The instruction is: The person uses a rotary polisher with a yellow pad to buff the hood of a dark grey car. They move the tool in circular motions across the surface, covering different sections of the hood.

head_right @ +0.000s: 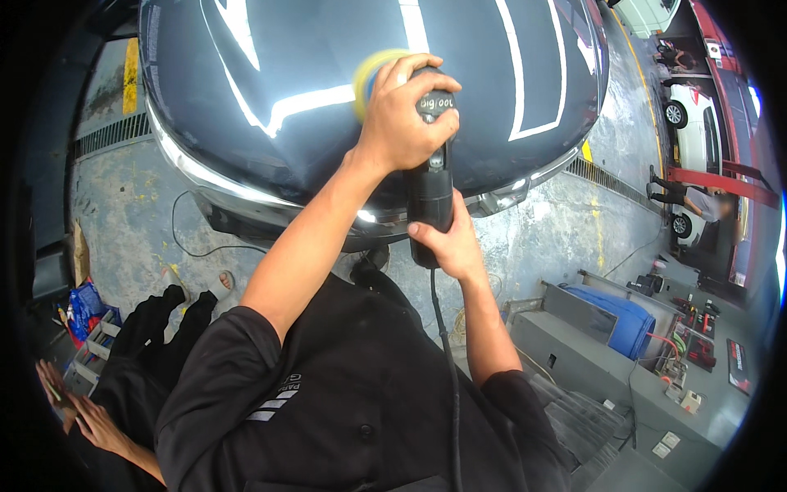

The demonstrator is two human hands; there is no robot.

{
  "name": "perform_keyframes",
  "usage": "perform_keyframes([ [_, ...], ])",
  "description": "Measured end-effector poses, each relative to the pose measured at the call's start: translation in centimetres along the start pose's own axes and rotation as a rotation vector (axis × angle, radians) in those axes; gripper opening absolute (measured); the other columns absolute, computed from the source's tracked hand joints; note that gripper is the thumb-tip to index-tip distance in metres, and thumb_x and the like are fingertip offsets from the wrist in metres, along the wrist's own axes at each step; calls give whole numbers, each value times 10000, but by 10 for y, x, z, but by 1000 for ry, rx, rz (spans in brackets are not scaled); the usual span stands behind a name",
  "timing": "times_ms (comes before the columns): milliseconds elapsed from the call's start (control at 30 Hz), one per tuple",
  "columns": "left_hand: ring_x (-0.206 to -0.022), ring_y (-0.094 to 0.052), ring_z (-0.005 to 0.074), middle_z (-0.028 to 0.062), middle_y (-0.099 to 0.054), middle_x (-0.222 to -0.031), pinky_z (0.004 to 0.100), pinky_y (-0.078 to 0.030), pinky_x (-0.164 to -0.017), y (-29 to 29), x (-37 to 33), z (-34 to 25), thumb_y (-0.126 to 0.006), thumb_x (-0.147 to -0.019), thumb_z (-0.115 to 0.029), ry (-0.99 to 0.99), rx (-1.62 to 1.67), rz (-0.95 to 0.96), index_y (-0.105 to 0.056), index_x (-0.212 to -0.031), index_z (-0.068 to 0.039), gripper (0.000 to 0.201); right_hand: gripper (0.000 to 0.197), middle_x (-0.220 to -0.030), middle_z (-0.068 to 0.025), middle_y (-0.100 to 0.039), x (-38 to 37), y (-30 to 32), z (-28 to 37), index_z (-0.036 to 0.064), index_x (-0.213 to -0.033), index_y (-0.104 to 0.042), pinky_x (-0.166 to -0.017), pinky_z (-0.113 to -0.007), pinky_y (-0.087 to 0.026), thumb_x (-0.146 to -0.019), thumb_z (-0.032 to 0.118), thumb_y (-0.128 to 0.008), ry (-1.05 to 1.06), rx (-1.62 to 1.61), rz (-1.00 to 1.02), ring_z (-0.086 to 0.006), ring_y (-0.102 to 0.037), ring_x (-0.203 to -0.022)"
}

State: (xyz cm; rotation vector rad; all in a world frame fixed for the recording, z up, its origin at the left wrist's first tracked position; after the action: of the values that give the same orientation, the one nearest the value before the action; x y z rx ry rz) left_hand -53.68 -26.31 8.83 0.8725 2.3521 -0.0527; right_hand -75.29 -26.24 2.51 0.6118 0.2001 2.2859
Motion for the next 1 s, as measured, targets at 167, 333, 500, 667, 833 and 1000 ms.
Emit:
perform_keyframes([
  [167, -1276, -550, 368, 126, -646, -1319, 489, -438, -1110, -4, 20, -13, -774, -731, -225, -29, 5, 19, -787, -1006, -135, 290, 763, -1108, -82, -658, 18, 3, -21, 2, -1337, -545, -928, -363, -524, -770, 350, -920, -42, 53, -36, -182, -626, -1015],
  [333, -1278, -547, 354, 122, -644, -1303, 488, -406, -1128, -10, 37, -25, -777, -725, -215, -34, 27, 46, -778, -987, -116, 280, 735, -1054, -67, -656, 33, 5, -33, 8, -1272, -565, -882, -353, -528, -767, 390, -938, -45, 12, -36, -166, -622, -957],
  [500, -1312, -515, 364, 123, -621, -1322, 498, -373, -1150, -16, 54, -31, -788, -718, -172, -9, 34, 84, -769, -999, -109, 288, 700, -1047, -60, -655, 45, 10, -44, 14, -1272, -566, -879, -350, -523, -765, 336, -925, -69, 44, -25, -164, -619, -950],
  [667, -1315, -509, 356, 120, -613, -1332, 492, -355, -1165, -15, 62, -33, -796, -708, -163, 16, 78, 98, -777, -1037, -113, 334, 672, -1064, -54, -651, 50, 11, -54, 24, -1288, -566, -881, -353, -521, -768, 277, -907, -50, 53, -25, -162, -617, -957],
  [833, -1319, -508, 353, 126, -606, -1333, 506, -338, -1174, -18, 73, -34, -802, -680, -167, 39, 104, 76, -769, -1135, -113, 459, 688, -1082, -52, -648, 60, 15, -70, 23, -1311, -555, -893, -356, -518, -766, 253, -905, -103, 1, -13, -164, -616, -979],
  [1000, -1327, -502, 374, 143, -588, -1337, 534, -331, -1171, -23, 91, -37, -800, -665, -167, 71, 96, 13, -710, -1248, -94, 594, 668, -1097, -47, -644, 68, 24, -89, 37, -1321, -552, -890, -350, -518, -768, 196, -892, -122, -11, 15, -155, -613, -983],
])
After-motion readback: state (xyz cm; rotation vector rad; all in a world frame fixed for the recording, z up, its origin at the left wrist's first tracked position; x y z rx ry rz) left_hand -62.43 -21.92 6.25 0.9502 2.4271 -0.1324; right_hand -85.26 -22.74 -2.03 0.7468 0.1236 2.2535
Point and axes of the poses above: each hand's wrist, its own x-axis away from the middle knuckle, its own y-axis out of the back of the hand, z = x × y, the point moved 8 cm from there along -x, towards the middle knuckle
